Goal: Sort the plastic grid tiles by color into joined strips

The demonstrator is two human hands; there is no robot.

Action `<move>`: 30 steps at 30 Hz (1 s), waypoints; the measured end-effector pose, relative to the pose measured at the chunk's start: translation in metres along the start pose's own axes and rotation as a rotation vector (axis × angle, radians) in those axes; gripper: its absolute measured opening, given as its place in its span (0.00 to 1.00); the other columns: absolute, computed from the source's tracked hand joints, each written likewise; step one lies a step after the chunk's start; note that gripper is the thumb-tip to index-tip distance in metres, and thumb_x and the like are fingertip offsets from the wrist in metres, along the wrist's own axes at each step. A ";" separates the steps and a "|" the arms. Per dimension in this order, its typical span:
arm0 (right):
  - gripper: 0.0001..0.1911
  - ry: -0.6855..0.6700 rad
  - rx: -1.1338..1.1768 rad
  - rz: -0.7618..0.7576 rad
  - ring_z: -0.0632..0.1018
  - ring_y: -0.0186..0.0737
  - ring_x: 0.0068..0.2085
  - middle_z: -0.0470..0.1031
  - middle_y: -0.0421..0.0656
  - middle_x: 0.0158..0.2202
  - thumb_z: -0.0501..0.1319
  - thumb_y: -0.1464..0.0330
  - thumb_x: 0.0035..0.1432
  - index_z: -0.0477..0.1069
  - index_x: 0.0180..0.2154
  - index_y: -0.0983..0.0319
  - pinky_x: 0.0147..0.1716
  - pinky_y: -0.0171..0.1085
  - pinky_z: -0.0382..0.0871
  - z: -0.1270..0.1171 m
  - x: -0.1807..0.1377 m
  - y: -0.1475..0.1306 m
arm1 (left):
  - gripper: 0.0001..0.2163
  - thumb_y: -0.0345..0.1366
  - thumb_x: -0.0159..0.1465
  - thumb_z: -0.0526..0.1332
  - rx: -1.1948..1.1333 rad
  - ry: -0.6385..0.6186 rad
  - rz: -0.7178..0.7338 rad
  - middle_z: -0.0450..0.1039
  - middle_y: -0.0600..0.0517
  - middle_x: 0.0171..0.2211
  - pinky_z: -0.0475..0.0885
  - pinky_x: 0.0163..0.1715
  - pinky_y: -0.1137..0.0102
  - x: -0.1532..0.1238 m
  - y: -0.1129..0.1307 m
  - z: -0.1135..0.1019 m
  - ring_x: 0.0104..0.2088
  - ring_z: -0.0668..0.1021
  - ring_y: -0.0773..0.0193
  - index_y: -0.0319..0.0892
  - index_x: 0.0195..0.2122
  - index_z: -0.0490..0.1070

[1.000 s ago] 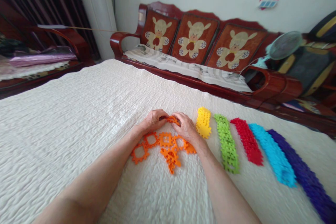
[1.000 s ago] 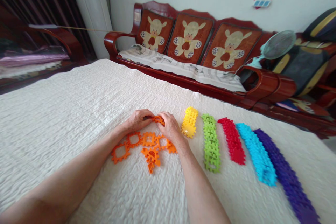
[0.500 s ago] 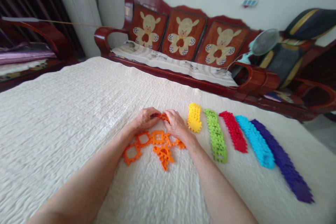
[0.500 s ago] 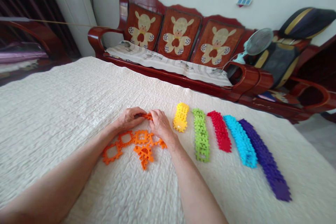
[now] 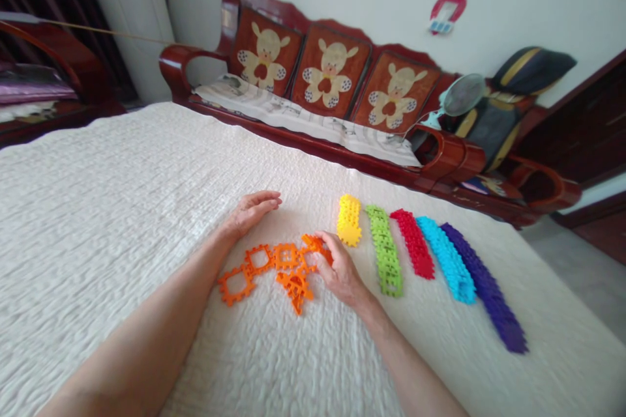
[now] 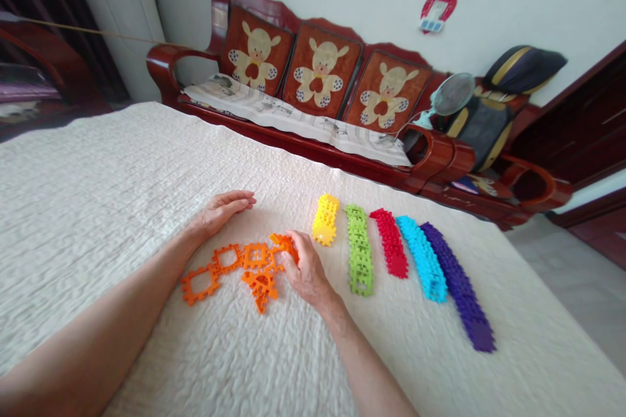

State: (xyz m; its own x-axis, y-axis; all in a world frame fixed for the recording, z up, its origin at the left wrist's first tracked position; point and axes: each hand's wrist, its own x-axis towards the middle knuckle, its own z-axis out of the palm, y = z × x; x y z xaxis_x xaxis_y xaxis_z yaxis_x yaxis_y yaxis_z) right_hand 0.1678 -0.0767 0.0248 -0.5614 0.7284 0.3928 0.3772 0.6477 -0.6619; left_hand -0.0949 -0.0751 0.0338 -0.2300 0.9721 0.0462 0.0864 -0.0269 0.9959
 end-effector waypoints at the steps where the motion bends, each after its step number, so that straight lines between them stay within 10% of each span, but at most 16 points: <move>1: 0.20 0.011 0.009 -0.002 0.72 0.45 0.54 0.71 0.50 0.52 0.54 0.69 0.61 0.64 0.55 0.59 0.55 0.47 0.68 0.006 -0.002 -0.003 | 0.21 0.49 0.55 0.64 -0.003 -0.001 -0.002 0.80 0.47 0.43 0.69 0.52 0.63 0.000 -0.001 0.000 0.47 0.78 0.54 0.42 0.46 0.76; 7: 0.19 -0.006 0.089 -0.070 0.72 0.42 0.54 0.69 0.49 0.53 0.53 0.68 0.63 0.61 0.56 0.60 0.54 0.44 0.69 0.025 0.003 -0.019 | 0.21 0.49 0.54 0.65 0.000 -0.001 -0.029 0.80 0.48 0.44 0.70 0.50 0.63 0.002 -0.005 0.000 0.47 0.78 0.54 0.43 0.45 0.76; 17: 0.21 0.038 -0.507 -0.123 0.67 0.49 0.57 0.67 0.52 0.55 0.51 0.71 0.64 0.60 0.58 0.62 0.57 0.52 0.59 -0.050 -0.023 0.023 | 0.20 0.47 0.52 0.66 -0.031 -0.001 -0.021 0.80 0.47 0.42 0.71 0.51 0.62 0.004 -0.008 0.001 0.47 0.79 0.54 0.44 0.43 0.77; 30: 0.19 -0.040 -0.646 -0.086 0.65 0.51 0.59 0.67 0.51 0.55 0.56 0.69 0.62 0.64 0.55 0.62 0.59 0.53 0.53 -0.056 -0.028 0.018 | 0.20 0.48 0.51 0.66 0.005 -0.004 -0.023 0.80 0.47 0.43 0.70 0.52 0.60 0.003 -0.006 0.004 0.46 0.78 0.53 0.44 0.43 0.76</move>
State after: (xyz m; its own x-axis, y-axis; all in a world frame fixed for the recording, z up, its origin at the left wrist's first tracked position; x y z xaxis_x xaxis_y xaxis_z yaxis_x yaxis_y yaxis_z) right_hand 0.2313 -0.0730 0.0374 -0.6320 0.6669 0.3948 0.6892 0.7166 -0.1072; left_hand -0.0923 -0.0714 0.0278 -0.2283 0.9733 0.0225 0.0857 -0.0030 0.9963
